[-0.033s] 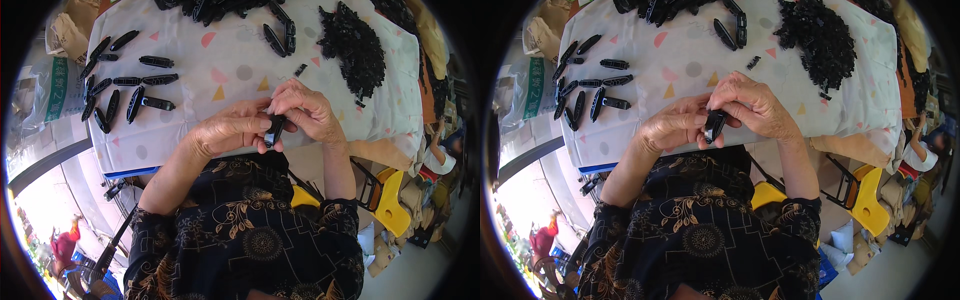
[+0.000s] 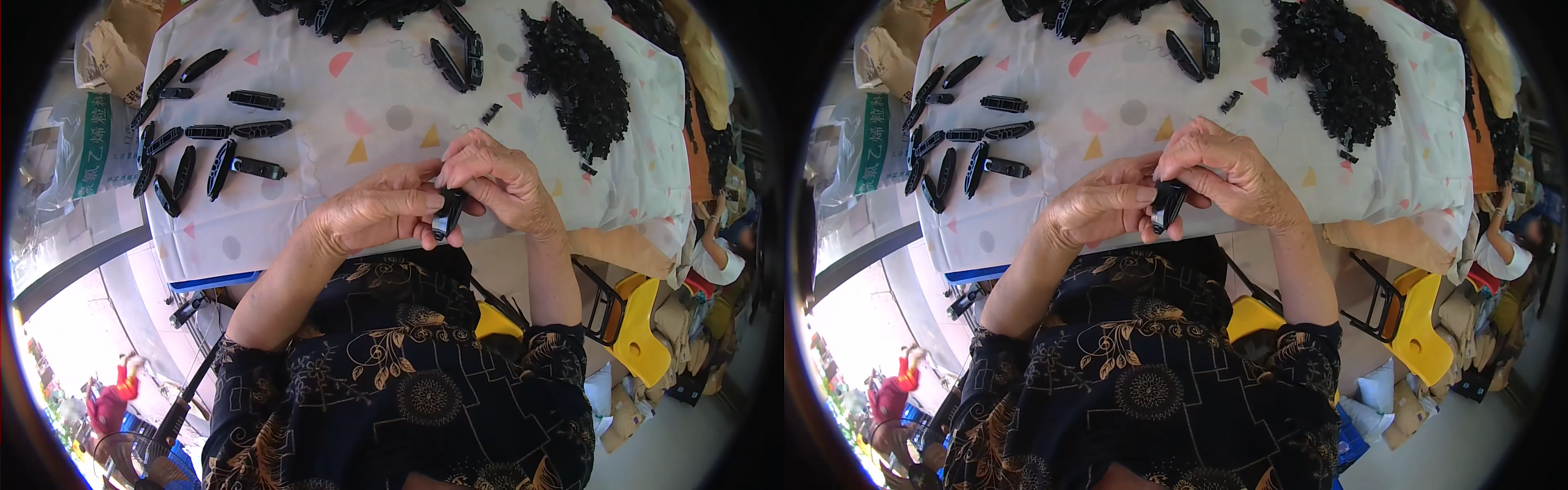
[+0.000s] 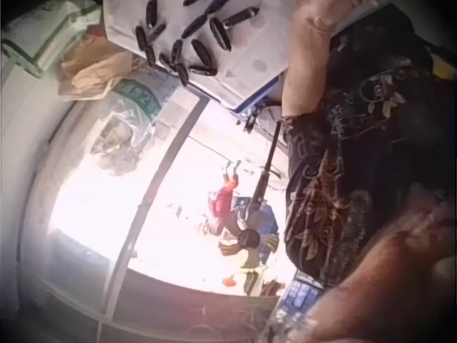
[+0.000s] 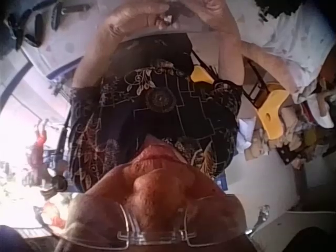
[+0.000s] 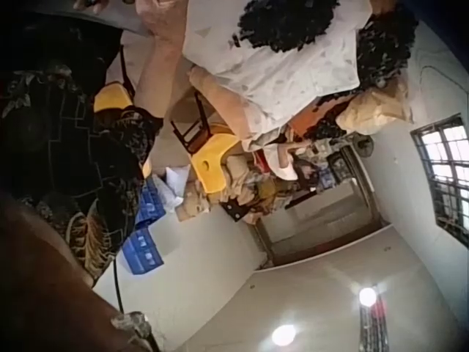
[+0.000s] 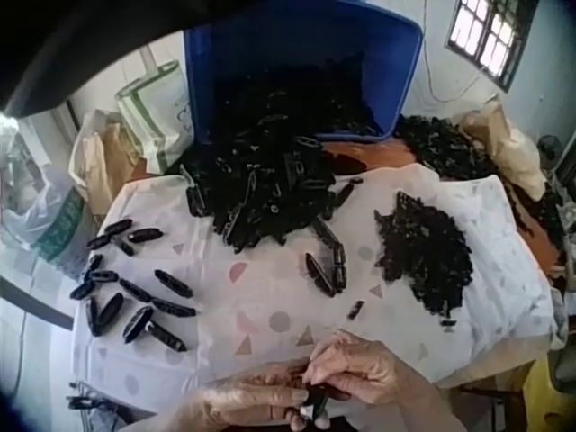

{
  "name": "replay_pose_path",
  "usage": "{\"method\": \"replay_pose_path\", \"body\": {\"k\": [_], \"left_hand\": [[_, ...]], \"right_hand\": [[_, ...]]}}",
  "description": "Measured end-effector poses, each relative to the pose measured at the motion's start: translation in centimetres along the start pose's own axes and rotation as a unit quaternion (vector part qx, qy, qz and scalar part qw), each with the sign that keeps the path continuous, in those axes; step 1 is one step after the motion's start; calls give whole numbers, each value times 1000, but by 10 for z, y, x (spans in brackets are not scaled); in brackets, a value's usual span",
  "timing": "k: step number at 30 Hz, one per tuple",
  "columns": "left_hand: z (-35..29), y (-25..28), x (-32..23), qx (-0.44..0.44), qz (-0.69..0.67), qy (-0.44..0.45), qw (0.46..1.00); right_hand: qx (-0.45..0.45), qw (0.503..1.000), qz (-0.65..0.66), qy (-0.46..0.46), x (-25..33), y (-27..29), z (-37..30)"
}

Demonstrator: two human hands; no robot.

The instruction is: Assembling small black plastic components by snapping multiple pieces together.

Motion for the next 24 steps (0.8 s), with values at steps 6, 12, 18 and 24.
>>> {"method": "replay_pose_path", "body": {"k": [6, 12, 18, 24], "left_hand": [[-2, 2, 5, -16, 12, 8, 1000], [-4, -6, 6, -47, 87, 6, 995], [-6, -8, 5, -120, 132, -36, 983], [-5, -12, -1, -188, 262, -99, 941]], "right_hand": [[-5, 1000, -20, -3, 2, -3, -5], [-15, 999, -44, -7, 7, -2, -10], [-93, 992, -56, -67, 9, -12, -19], [-192, 914, 279, -224, -3, -35, -30]]}}
Point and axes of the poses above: each hand's wrist, its own z-axis towards the middle knuckle, its own y-axis out of the back of the hand, x = y × z, the point moved 2 cm from there along z, towards the middle knuckle, and after that the axes turned 5 degrees about -z, right-handed, at the moved point
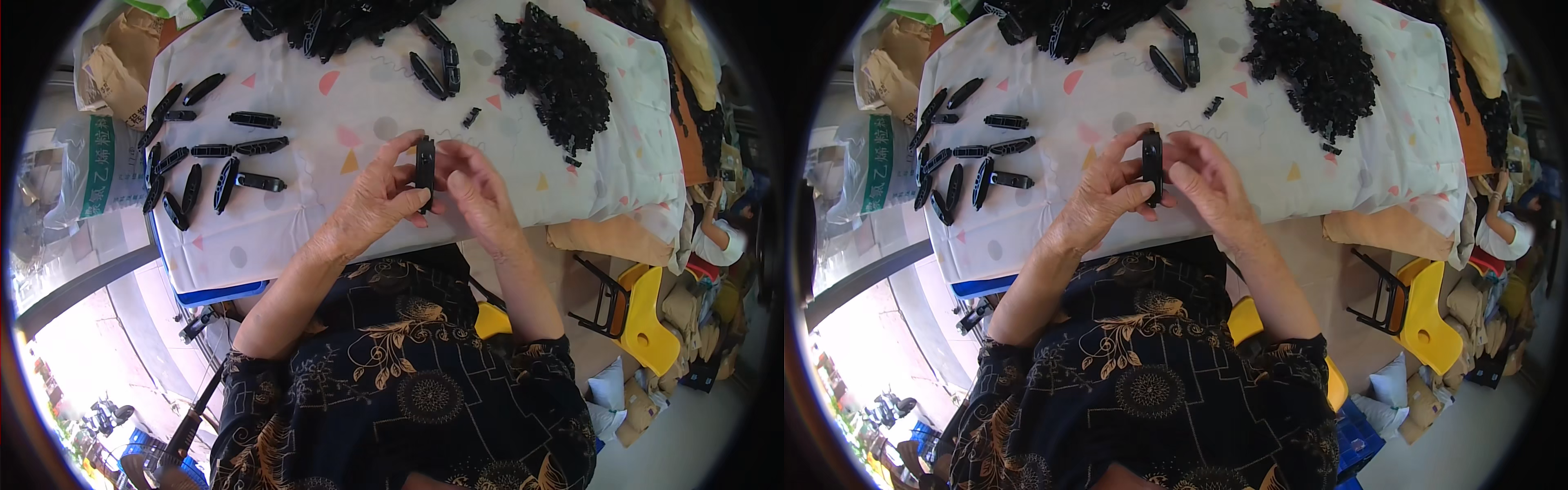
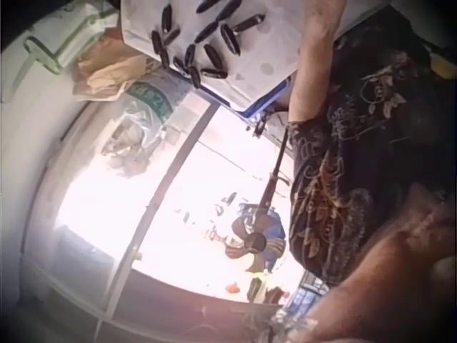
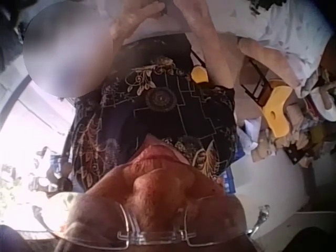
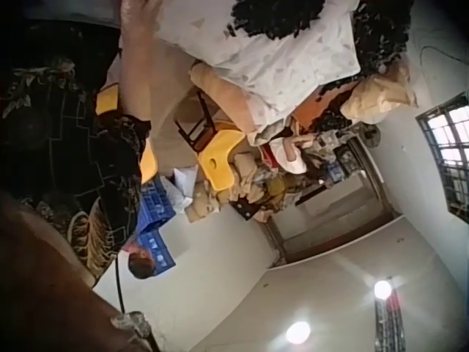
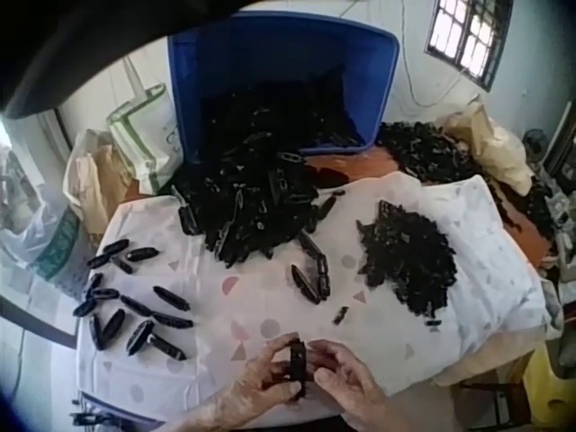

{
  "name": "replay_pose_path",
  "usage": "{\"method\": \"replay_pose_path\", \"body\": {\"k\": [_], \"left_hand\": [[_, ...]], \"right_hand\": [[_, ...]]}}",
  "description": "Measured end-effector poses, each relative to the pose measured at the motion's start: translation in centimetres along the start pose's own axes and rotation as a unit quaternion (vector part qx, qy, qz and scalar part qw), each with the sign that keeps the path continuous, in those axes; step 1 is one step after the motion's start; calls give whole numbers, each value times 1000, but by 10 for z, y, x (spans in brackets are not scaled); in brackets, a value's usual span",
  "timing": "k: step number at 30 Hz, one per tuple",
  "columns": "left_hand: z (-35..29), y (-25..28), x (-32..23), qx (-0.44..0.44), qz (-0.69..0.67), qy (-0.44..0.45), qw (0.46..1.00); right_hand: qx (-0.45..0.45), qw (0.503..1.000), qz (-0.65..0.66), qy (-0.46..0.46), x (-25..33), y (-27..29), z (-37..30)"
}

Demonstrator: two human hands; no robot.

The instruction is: Assembling small black plastic components by snapping multiple pieces together.

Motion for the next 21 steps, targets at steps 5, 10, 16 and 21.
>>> {"method": "replay_pose_path", "body": {"k": [5, 10, 16, 21], "left_hand": [[5, -1, 2, 0, 55, -52, 997], [11, 4, -2, 35, 96, -73, 992], [21, 3, -8, 36, 147, -74, 986], [37, 12, -12, 45, 235, -87, 967]], "right_hand": [[15, 996, 73, -47, -3, -26, 7], [24, 998, 28, -47, -5, -26, 13], [3, 999, 23, -29, -10, -21, 18], [-10, 999, 21, 37, -9, -12, 28]]}}
Point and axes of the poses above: each hand's wrist, its own z-axis towards the middle knuckle, its own y-axis out of the back of the hand, x = y × z, the point moved 2 cm from there along z, towards the middle knuckle, and after that the axes turned 5 degrees about -z, right-handed, at the moved point
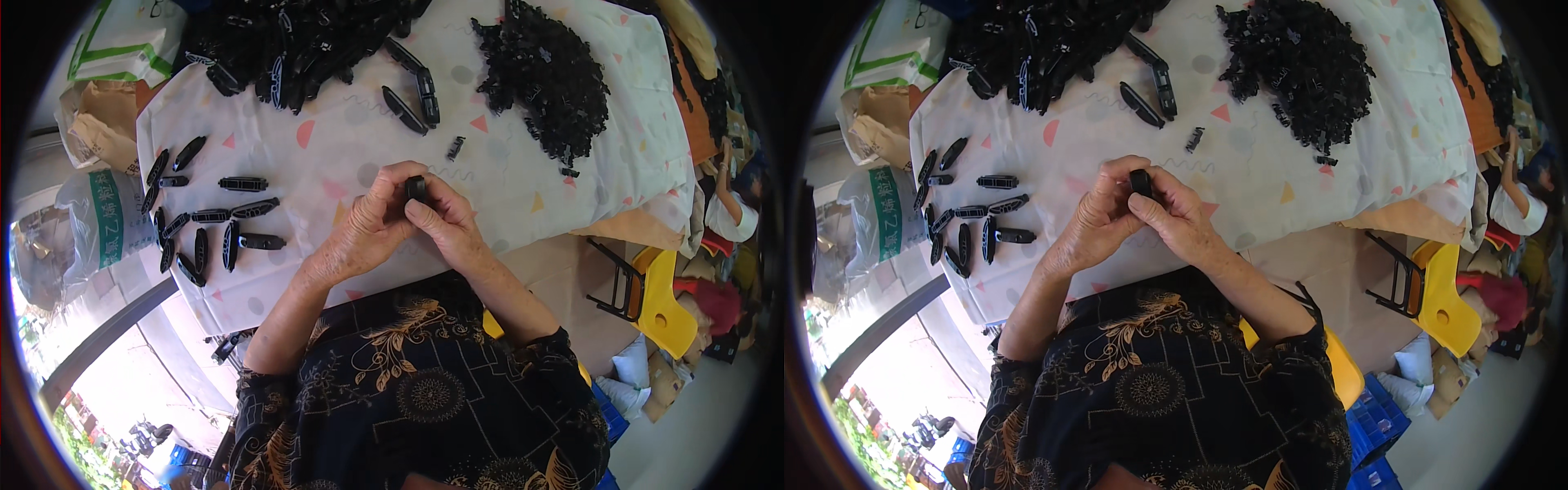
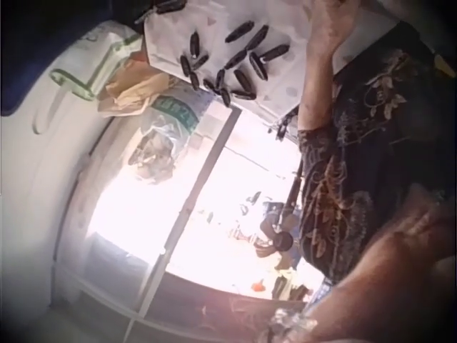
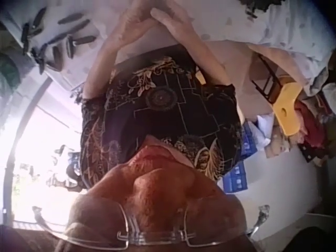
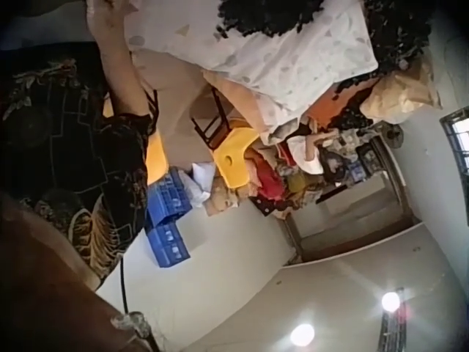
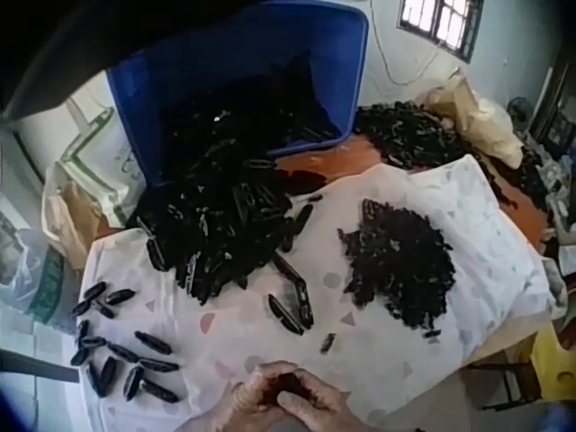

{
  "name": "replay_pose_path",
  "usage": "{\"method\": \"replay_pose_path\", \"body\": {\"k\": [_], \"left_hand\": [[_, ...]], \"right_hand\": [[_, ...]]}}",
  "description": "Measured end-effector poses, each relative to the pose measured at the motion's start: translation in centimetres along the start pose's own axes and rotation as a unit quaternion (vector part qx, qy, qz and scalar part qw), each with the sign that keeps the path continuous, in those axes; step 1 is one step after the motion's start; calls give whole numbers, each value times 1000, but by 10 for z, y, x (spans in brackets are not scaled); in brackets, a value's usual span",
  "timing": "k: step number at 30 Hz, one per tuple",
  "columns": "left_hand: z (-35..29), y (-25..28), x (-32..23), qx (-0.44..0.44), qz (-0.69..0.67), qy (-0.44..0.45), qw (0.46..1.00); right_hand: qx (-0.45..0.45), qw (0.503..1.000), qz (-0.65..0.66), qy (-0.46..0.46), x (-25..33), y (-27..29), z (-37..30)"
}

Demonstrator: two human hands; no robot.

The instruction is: Assembling small black plastic components by snapping multiple pieces together.

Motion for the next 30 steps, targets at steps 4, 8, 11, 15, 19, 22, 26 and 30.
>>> {"method": "replay_pose_path", "body": {"k": [4, 8, 11, 15, 19, 22, 26, 30], "left_hand": [[21, 8, -14, 7, 135, -124, 983], [53, 35, -22, -93, 336, -80, 934], [78, 44, -28, -67, 489, -149, 857], [91, 49, -29, -18, 619, -194, 761], [85, 53, -32, 5, 641, -174, 748], [74, 52, -34, -73, 568, -69, 817], [52, 37, -23, -110, 139, 94, 980], [33, 12, -10, -64, -154, 137, 976]], "right_hand": [[40, 998, 52, 1, 17, 22, 10], [-34, 906, -405, 118, 50, 67, 21], [-34, 761, -610, 219, 55, 76, 38], [43, 718, -658, 224, 53, 78, 46], [-72, 890, -449, 44, 41, 80, 38], [-114, 987, -102, -52, 37, 81, 32], [-114, 990, -4, -83, 46, 64, 21], [-118, 990, -8, -72, 48, 57, 11]]}}
Point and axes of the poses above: each hand's wrist, its own z-axis towards the middle knuckle, its own y-axis out of the back of the hand, x = y × z, the point moved 2 cm from there along z, towards the middle knuckle, and after that the axes turned 5 degrees about -z, right-handed, at the moved point
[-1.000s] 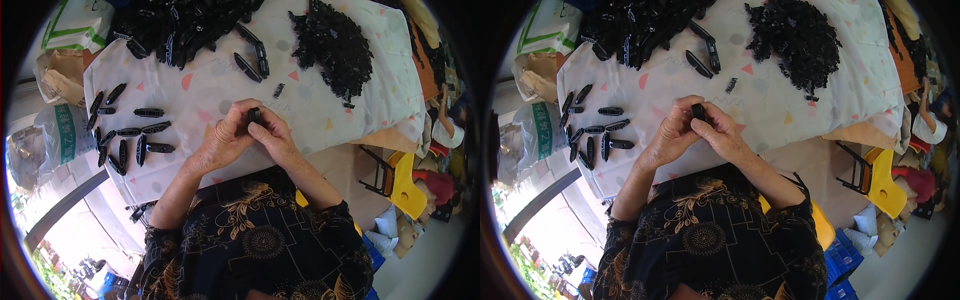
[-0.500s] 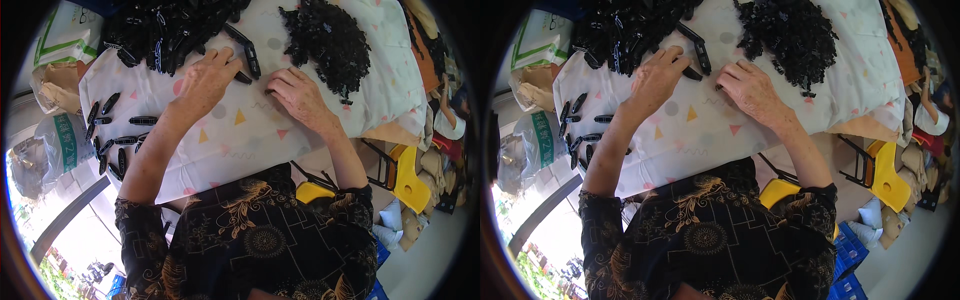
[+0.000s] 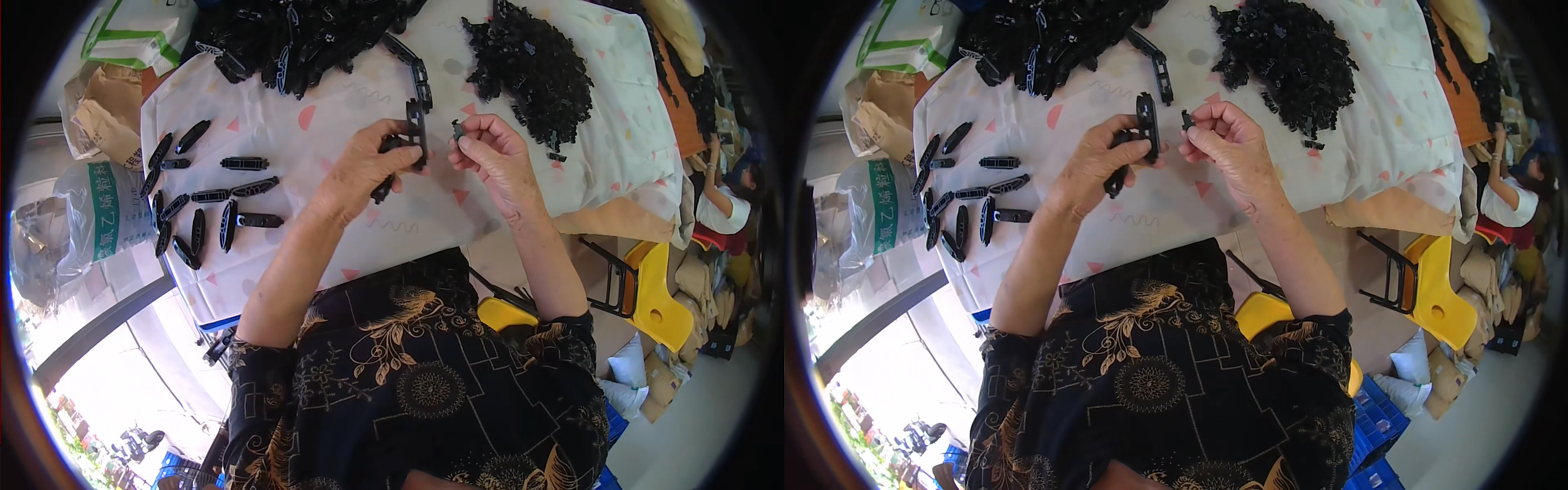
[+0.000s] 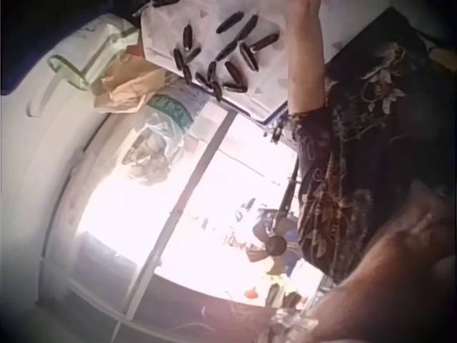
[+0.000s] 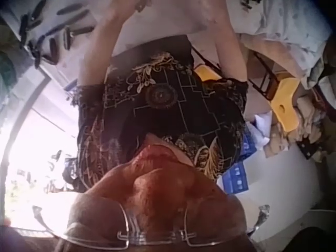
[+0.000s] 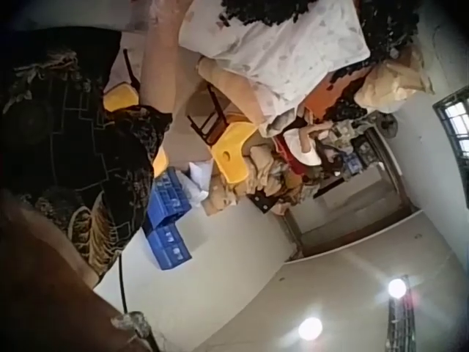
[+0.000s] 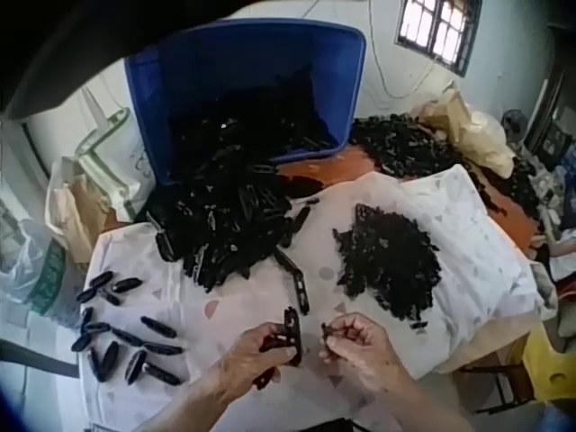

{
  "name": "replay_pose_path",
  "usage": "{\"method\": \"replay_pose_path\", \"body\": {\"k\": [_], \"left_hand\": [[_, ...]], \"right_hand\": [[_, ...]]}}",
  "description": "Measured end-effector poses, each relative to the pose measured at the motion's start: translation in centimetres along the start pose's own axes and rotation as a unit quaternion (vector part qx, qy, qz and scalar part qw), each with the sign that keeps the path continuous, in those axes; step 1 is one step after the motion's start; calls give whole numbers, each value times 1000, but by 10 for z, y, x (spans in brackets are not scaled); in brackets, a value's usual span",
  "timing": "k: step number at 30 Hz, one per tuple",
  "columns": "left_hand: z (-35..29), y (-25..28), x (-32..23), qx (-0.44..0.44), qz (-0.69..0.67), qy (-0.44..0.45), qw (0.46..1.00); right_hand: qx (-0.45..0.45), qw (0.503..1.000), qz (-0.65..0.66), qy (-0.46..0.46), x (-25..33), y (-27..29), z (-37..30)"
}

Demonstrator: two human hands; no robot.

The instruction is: Assembling small black plastic components by snapping multiple pieces together.

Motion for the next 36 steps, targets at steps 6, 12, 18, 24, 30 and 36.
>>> {"method": "replay_pose_path", "body": {"k": [6, 12, 18, 24, 30, 36], "left_hand": [[-18, -15, 3, -37, 4, -35, 999], [-26, -20, 5, -109, 113, -82, 984], [-26, -17, 10, -116, 227, -108, 961], [-29, -28, 4, -112, 327, -140, 928], [-26, -24, 6, -81, 319, -133, 935], [-15, -11, 17, -111, 241, -118, 957]], "right_hand": [[1, 1000, -13, 21, -4, -15, -13], [-24, 996, -33, 74, -12, -32, -16], [70, 880, -376, 282, 25, -33, -23], [157, 784, -511, 314, 40, -33, -23], [183, 770, -516, 328, 36, -33, -11], [60, 927, -326, 176, 3, -30, 7]]}}
Point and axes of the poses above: each hand's wrist, its own z-axis towards the middle knuckle, its own y-axis out of the back of the hand, x = y × z, the point moved 2 cm from there along z, towards the middle knuckle, and after that the axes turned 5 degrees about -z, right-handed, at the moved point
